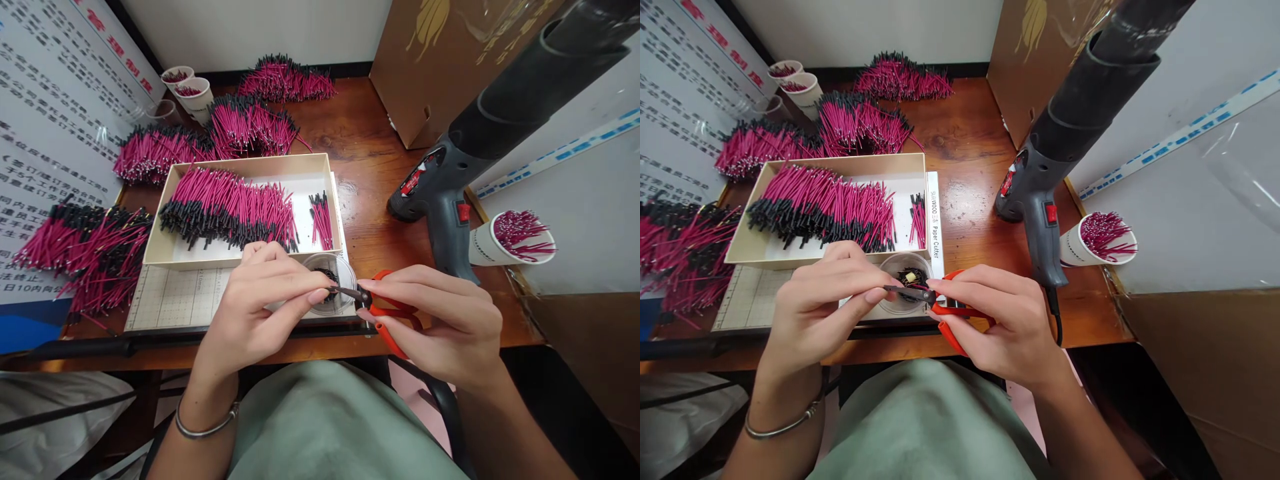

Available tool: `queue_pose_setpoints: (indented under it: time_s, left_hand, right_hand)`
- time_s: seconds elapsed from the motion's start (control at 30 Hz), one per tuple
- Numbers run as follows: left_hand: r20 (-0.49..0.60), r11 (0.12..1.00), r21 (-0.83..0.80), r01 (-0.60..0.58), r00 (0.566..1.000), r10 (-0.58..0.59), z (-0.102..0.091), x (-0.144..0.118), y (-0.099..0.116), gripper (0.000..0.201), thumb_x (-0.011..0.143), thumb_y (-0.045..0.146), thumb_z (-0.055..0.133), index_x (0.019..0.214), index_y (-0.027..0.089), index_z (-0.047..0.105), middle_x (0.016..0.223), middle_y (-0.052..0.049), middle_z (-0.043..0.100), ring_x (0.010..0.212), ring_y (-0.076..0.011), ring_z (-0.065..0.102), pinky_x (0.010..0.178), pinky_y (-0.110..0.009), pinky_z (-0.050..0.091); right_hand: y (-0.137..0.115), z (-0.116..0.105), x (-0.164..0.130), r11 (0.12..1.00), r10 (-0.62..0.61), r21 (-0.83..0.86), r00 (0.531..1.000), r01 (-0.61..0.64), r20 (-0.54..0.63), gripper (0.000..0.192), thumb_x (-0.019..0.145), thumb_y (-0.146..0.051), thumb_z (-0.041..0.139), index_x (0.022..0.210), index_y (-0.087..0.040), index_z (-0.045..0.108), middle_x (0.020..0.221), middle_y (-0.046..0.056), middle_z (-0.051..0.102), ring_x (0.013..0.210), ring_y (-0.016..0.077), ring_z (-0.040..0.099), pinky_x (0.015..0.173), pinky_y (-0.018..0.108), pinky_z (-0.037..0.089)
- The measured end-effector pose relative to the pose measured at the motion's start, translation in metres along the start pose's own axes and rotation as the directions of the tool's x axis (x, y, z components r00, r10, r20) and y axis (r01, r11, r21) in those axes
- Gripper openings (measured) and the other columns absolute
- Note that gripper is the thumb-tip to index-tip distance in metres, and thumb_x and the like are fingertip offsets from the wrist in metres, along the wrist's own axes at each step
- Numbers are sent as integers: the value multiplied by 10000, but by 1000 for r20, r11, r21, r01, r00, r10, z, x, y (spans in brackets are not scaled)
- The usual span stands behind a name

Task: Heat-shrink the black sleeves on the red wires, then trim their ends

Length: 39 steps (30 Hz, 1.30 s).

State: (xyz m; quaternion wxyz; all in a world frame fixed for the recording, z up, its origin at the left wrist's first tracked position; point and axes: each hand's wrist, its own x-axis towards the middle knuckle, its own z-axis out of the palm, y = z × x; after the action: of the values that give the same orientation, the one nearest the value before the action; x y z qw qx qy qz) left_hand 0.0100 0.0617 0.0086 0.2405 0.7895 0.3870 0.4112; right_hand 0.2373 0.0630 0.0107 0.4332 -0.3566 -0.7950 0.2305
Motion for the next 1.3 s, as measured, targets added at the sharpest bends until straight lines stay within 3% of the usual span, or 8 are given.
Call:
queue_pose_setpoints:
  time_s: [0.43,0.6,0.8,0.9,1.03,1.13,1.23,1.3]
  left_hand:
    - [-287,999,40,22,958,-10,-2,-3,8,131,913,118,701,972,235,698,804,10,734,778,-164,559,739,-357,466]
    - [-269,975,148,168,955,-124,-15,-7,20,251,1022,156,499,1167,252,680,904,-22,695,811,-161,597,743,-325,481]
    - [-268,952,266,152,960,-79,-31,-2,18,140,980,184,605,1021,248,722,798,15,685,677,-124,574,660,-294,473]
    - [-378,934,276,226,919,-111,-39,-1,12,128,968,214,649,1031,273,743,817,27,723,703,-130,618,688,-316,499]
    - [-604,921,287,262,796,-38,-57,3,0,173,984,214,646,1086,294,761,943,59,752,882,-132,674,833,-352,527]
    - [-708,863,377,338,705,33,-77,12,-19,117,963,230,687,1016,263,786,865,84,727,792,-88,633,747,-309,521]
    - [-711,892,276,359,701,-63,-98,23,-48,56,855,238,807,906,222,794,681,109,693,620,-59,598,559,-249,486]
    - [-658,907,211,364,739,-143,-108,31,-65,55,846,229,809,884,200,783,601,127,660,555,-38,591,496,-202,474]
  right_hand:
    - [2,-6,-1,997,-2,-71,1000,1,-12,294,796,-8,685,1014,-199,736,863,27,731,705,98,685,618,176,578]
    - [-2,-19,11,989,-46,-134,991,62,125,264,846,-24,630,1024,-204,706,876,41,736,730,122,705,630,204,585]
    - [-5,-28,19,965,-114,-212,977,152,183,223,882,-43,609,1034,-197,662,871,20,719,707,90,670,629,179,548]
    - [-5,-28,19,968,-107,-204,976,145,187,213,894,-50,601,1036,-200,656,880,17,714,705,79,659,630,169,541]
    - [-5,-28,16,977,-76,-182,978,113,196,211,898,-61,600,1040,-199,674,880,23,713,709,76,665,614,156,536]
    - [-5,-27,15,985,-50,-151,975,84,216,210,892,-64,609,1038,-196,681,875,31,712,707,84,672,596,157,538]
    - [-6,-25,16,990,-35,-123,975,63,217,206,882,-64,623,1022,-203,681,873,34,711,697,91,672,592,165,544]
    - [-6,-24,16,991,-35,-116,978,60,205,214,878,-58,625,1018,-210,682,874,30,712,694,93,671,597,168,546]
